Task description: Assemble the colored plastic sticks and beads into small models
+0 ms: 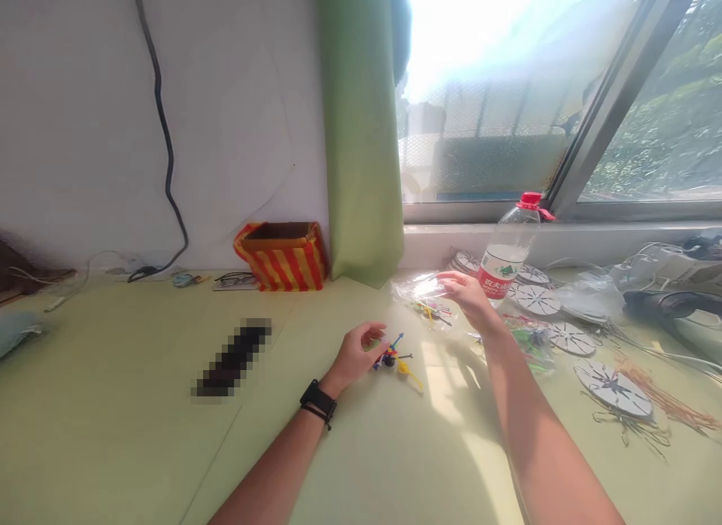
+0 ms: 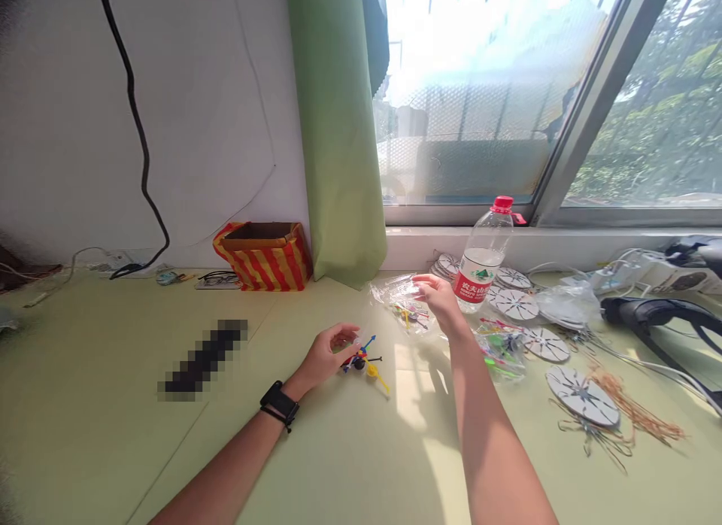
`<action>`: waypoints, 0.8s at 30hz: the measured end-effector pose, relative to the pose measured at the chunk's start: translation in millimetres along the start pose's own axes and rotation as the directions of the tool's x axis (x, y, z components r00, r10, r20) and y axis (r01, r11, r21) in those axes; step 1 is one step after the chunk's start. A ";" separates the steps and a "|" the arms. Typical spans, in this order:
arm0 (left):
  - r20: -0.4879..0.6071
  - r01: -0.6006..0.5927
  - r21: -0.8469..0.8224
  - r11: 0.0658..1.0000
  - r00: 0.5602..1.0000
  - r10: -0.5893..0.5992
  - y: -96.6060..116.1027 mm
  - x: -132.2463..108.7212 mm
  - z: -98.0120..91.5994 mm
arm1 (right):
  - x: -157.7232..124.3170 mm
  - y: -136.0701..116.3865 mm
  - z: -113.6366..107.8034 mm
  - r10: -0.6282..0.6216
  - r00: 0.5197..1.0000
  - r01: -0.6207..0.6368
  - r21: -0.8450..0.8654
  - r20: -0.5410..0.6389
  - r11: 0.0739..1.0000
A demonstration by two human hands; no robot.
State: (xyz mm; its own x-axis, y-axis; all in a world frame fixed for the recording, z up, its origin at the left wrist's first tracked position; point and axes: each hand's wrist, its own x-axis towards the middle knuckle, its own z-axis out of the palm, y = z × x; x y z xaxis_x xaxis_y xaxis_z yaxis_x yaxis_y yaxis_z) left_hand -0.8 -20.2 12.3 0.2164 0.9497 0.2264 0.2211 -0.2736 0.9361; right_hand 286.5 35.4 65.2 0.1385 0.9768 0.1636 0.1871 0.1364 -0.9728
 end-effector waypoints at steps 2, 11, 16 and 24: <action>0.003 0.011 -0.004 1.000 1.000 -0.011 -2.2 0.3 -0.9 | 1.6 8.6 9.1 0.017 1.000 -0.014 -0.123 0.019 0.992; -0.063 -0.007 -0.086 0.996 0.998 0.001 -5.3 5.1 -5.4 | -17.6 -12.3 61.9 -0.088 0.823 0.335 -0.354 0.561 0.873; -0.085 -0.064 -0.038 0.997 0.995 0.060 0.4 4.9 -7.3 | -31.5 -7.2 95.0 -0.054 0.723 0.367 -0.316 0.689 0.875; 0.002 -0.032 0.068 0.997 0.999 0.032 3.7 -0.1 -8.5 | -23.8 -15.4 58.0 0.233 0.694 0.262 -0.541 0.681 0.799</action>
State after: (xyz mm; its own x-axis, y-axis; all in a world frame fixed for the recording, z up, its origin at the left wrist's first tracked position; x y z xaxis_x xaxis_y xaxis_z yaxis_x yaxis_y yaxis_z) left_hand -8.0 -19.9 18.0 0.2250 0.9401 0.2561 0.2781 -0.3138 0.9078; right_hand 224.0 19.6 66.8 -0.5222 0.8227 -0.2248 0.7120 0.2754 -0.6459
